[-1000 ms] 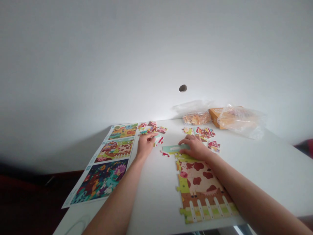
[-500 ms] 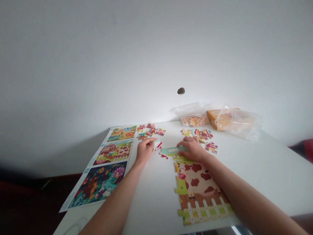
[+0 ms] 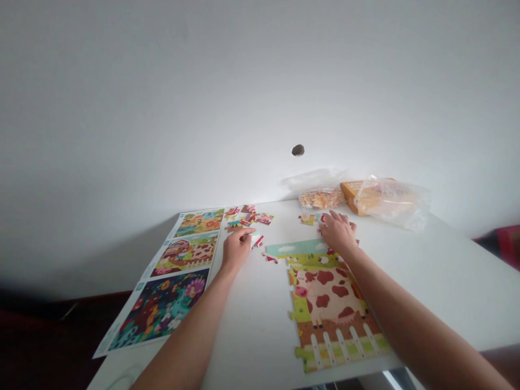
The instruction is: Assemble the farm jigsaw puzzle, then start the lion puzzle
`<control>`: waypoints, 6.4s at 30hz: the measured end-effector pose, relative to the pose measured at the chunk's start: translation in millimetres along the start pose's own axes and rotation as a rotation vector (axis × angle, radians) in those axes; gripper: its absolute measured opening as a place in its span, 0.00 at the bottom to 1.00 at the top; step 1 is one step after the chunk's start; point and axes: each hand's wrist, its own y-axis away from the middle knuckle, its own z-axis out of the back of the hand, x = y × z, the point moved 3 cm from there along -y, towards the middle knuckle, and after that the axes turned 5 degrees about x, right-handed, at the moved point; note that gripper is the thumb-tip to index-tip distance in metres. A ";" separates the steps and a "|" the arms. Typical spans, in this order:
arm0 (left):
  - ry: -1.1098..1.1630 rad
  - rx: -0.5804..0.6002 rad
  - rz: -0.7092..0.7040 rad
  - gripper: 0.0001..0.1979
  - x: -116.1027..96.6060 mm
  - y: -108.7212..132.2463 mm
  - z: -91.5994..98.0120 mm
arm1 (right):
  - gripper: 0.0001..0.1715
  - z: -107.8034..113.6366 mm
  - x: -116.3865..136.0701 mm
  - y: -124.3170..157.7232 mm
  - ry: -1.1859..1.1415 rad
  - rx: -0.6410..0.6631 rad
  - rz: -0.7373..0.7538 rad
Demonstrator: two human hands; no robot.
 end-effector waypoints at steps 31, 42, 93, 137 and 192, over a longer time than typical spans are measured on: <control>-0.248 0.487 -0.545 0.11 -66.4 37.3 -18.0 | 0.29 -15.9 -11.5 -24.5 -0.102 0.032 0.082; -0.044 0.286 -0.410 0.23 -66.6 30.4 -16.6 | 0.16 5.4 28.1 0.5 -1.007 0.004 0.151; -0.280 0.476 -0.436 0.14 -39.2 17.2 17.0 | 0.20 -7.4 66.4 38.7 -0.129 0.303 0.640; -0.276 0.523 -0.437 0.06 -45.6 23.0 20.3 | 0.20 -14.8 59.8 35.8 -0.174 0.295 0.662; -0.313 0.433 -0.471 0.12 -36.0 20.5 9.4 | 0.22 16.3 -54.5 -24.2 -0.115 0.076 -0.364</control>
